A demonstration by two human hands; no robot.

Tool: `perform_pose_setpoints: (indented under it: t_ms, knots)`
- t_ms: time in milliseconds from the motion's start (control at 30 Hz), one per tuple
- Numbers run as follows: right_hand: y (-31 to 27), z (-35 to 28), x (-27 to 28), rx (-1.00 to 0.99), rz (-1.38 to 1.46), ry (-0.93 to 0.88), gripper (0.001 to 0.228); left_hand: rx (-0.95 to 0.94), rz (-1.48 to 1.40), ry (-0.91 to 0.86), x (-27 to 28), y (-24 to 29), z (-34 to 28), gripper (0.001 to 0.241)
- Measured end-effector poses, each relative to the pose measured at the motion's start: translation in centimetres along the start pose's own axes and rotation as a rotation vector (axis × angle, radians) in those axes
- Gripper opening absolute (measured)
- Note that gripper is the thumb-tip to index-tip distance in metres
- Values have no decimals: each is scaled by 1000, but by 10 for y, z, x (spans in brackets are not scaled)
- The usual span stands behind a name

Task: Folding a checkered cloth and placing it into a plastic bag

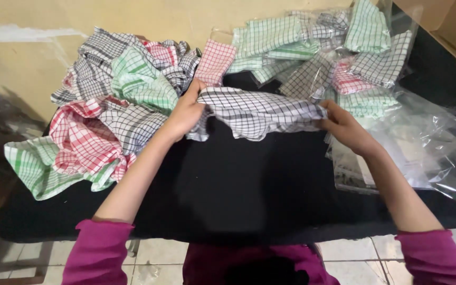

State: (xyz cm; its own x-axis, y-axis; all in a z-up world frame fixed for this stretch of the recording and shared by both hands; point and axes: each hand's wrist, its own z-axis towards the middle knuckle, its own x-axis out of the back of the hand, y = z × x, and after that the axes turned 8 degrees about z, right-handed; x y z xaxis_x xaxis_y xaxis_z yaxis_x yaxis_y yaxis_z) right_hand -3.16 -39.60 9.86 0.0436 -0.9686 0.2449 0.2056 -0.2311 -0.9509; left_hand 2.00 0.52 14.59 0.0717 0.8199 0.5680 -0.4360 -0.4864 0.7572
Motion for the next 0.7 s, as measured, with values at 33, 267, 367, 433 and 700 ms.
perform_pose_setpoints:
  t_ms: [33,267,367,433,700]
  knots:
    - [-3,3,-4,4,2,0,30,-2,4,2,-9,-16,4,19]
    - [-6,26,13,-47,522,232,27,-158,-86,51,20,21,-14,36]
    - [-29,20,12,-39,462,233,28,-199,419,-81,33,26,-19,38]
    - [-45,16,10,-22,371,211,27,-233,599,-119,34,3,-8,27]
    - [-29,21,20,-38,479,214,26,22,184,95,49,-22,-5,40]
